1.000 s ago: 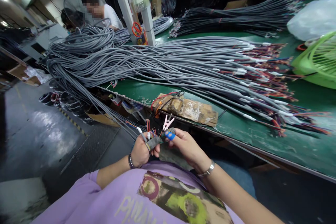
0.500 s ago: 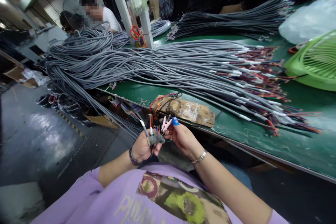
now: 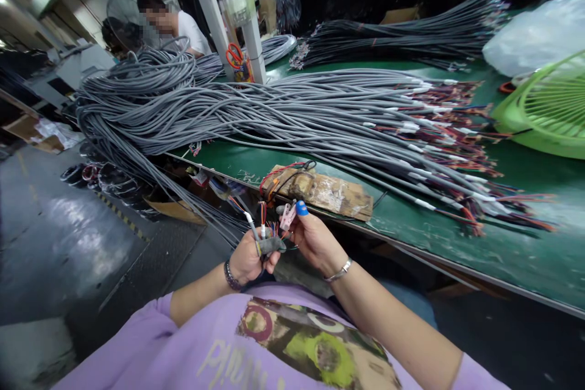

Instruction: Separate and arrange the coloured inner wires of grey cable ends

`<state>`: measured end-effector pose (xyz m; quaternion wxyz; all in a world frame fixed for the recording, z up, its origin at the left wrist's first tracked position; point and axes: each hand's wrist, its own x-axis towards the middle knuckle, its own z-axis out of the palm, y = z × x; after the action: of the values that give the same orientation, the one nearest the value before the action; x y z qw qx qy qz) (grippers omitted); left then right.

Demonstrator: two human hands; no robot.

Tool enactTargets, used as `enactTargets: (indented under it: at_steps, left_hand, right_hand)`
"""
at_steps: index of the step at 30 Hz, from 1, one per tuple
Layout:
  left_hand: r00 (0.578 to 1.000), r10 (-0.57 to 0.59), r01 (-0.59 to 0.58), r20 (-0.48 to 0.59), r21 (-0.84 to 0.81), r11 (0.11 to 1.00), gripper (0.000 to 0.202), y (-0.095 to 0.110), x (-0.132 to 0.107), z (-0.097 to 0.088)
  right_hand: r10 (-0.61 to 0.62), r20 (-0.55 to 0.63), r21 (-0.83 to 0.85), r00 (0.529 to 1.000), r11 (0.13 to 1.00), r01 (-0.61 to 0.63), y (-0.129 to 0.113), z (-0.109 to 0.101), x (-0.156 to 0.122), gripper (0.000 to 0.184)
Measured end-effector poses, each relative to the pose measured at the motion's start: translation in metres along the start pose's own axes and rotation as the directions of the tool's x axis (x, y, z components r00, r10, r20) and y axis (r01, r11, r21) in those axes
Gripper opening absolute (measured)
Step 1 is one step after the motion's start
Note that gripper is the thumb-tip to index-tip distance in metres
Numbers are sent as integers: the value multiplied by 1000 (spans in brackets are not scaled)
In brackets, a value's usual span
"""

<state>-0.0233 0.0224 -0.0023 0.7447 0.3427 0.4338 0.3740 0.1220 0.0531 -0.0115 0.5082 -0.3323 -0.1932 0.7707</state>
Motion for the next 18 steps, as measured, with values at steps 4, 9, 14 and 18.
enactTargets:
  at_steps: [4, 9, 14, 18]
  left_hand:
    - [1000, 26, -26, -2, 27, 999, 49, -1, -3, -1]
    - [996, 76, -74, -44, 46, 996, 51, -5, -11, 1]
    - [976, 186, -177, -112, 84, 981, 46, -9, -13, 6]
    - [965, 223, -214, -141, 79, 974, 45, -11, -10, 10]
  right_hand:
    - [47, 41, 15, 998, 999, -48, -2, -4, -3, 43]
    - [71, 81, 9, 994, 997, -72, -5, -6, -8, 40]
    - [18, 75, -74, 997, 997, -12, -5, -2, -11, 32]
    - [21, 46, -71, 999, 997, -18, -4, -3, -11, 38]
